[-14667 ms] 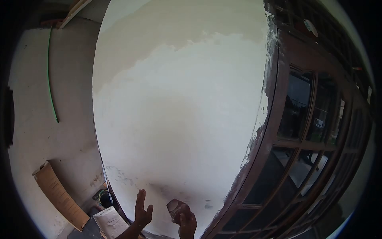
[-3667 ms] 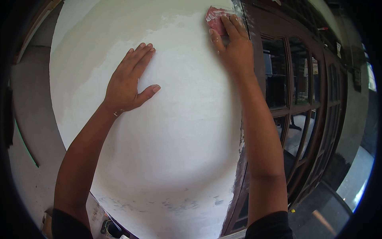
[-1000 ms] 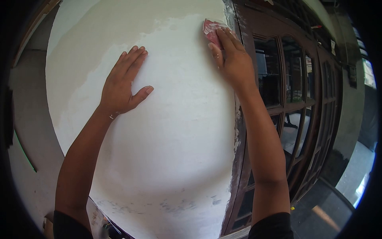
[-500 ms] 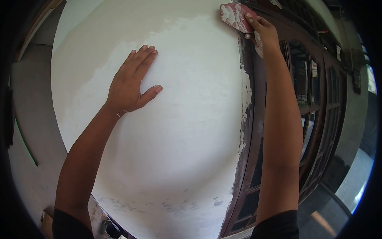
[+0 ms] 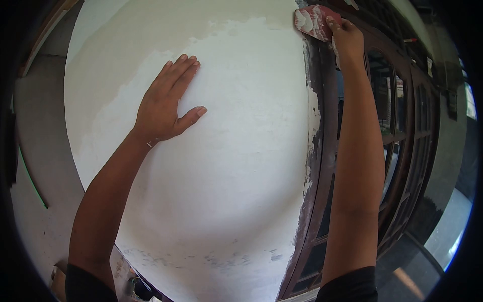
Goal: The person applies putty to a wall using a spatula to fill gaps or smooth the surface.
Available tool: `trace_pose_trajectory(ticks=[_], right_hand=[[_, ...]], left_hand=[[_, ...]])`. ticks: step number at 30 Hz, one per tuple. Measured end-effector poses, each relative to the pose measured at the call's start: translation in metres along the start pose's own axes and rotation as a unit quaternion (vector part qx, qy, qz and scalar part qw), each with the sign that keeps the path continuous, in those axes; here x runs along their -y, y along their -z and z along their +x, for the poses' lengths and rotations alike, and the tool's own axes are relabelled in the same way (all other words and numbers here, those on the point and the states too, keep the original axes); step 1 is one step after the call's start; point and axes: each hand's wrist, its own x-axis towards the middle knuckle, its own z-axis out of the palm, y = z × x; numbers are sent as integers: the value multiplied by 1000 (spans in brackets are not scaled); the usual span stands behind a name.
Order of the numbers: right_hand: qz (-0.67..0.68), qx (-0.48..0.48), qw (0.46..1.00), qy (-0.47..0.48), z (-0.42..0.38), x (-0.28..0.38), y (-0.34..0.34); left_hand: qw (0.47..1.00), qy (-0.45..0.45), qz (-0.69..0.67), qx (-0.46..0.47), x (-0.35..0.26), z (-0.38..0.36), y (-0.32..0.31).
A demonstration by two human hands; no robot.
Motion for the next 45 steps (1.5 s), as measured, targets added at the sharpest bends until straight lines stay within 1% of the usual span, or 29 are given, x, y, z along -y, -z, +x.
trace_pose_trajectory(ticks=[1, 3, 4, 5, 7, 8, 9, 10, 11, 12, 13, 15, 16, 17, 18, 19, 20, 24, 26, 30, 33, 34, 36, 37, 39, 40, 41, 43, 45], right_hand=[[0, 0, 1000, 1, -1, 2, -6], [44, 62, 997, -8, -3, 5, -17], [35, 85, 996, 13, -4, 4, -23], [34, 83, 996, 13, -10, 8, -32], [-74, 59, 994, 56, -20, 13, -46], [-174, 24, 980, 90, -14, 5, -45], [-175, 24, 980, 90, -9, -3, -38], [-166, 4, 980, 111, -1, -11, -30], [-157, -16, 979, 132, -5, -4, -30], [-93, 11, 996, 7, -9, 6, -22], [-92, 13, 996, 7, -12, 9, -24], [40, 4, 999, -13, -14, 12, -28], [16, 53, 998, -10, -13, 15, -32], [15, 53, 998, -10, -14, 15, -38], [-80, 44, 994, 54, -17, 13, -49], [-175, 34, 977, 116, -18, 11, -55], [-227, 20, 968, 103, -16, 10, -55], [-178, 1, 979, 103, -7, 0, -28], [-145, 3, 987, 66, -5, 2, -13], [-157, -3, 986, 59, 9, -1, 3], [0, -24, 1000, 20, 10, 2, 1], [0, -25, 999, 20, 7, 4, -2], [-25, 7, 999, -32, -2, 4, -12], [-24, 7, 999, -31, -1, -2, -12], [-166, -43, 981, 89, 5, -20, -10], [-106, -57, 992, 45, 5, -17, -11], [-106, -56, 992, 44, 2, -15, -9], [-64, -58, 995, -43, -6, -6, -2], [-58, -39, 996, -52, 0, -14, 0]], left_hand=[[1000, 1, 3, 1, -1, 1, 0], [1000, 1, -1, 0, -1, 0, 1], [1000, 0, -3, 1, 0, 0, 1], [1000, -1, -4, 1, 0, 0, 1], [1000, 4, 6, 5, 0, 0, 1], [1000, 4, 6, 5, 0, 1, 0], [1000, 1, 6, 3, 0, 1, 0], [1000, 1, 6, 0, 0, 0, 0], [1000, 3, 8, 0, 0, 0, 0], [1000, 3, 1, 0, 0, 0, 0], [1000, 4, -6, 0, 0, 0, 0], [1000, 4, -2, -2, 0, 0, 0], [1000, 2, 2, -3, 0, 0, 0], [1000, 2, 1, -3, 0, -1, 0], [1000, 5, 1, -5, 1, -1, 0], [1000, 7, 1, -7, 1, -1, 0], [1000, 6, -1, -7, 0, -1, 0], [1000, 6, 1, -8, 1, -1, -1], [1000, 2, -1, -11, 1, -1, 0], [1000, 2, -4, -14, 0, -1, -1], [1000, 3, -1, -12, 0, -1, 0], [1000, 3, 2, -9, 0, 0, 0], [1000, 2, 1, -10, -1, -1, 0], [1000, 2, 2, -10, 0, -1, 0], [1000, 1, -2, -15, 0, 0, 0], [1000, 0, -6, -18, 0, -1, 0], [1000, 1, -5, -18, 0, -1, -1], [1000, 2, -4, -18, 0, -1, -1], [1000, 5, 0, -15, -1, -1, -1]])
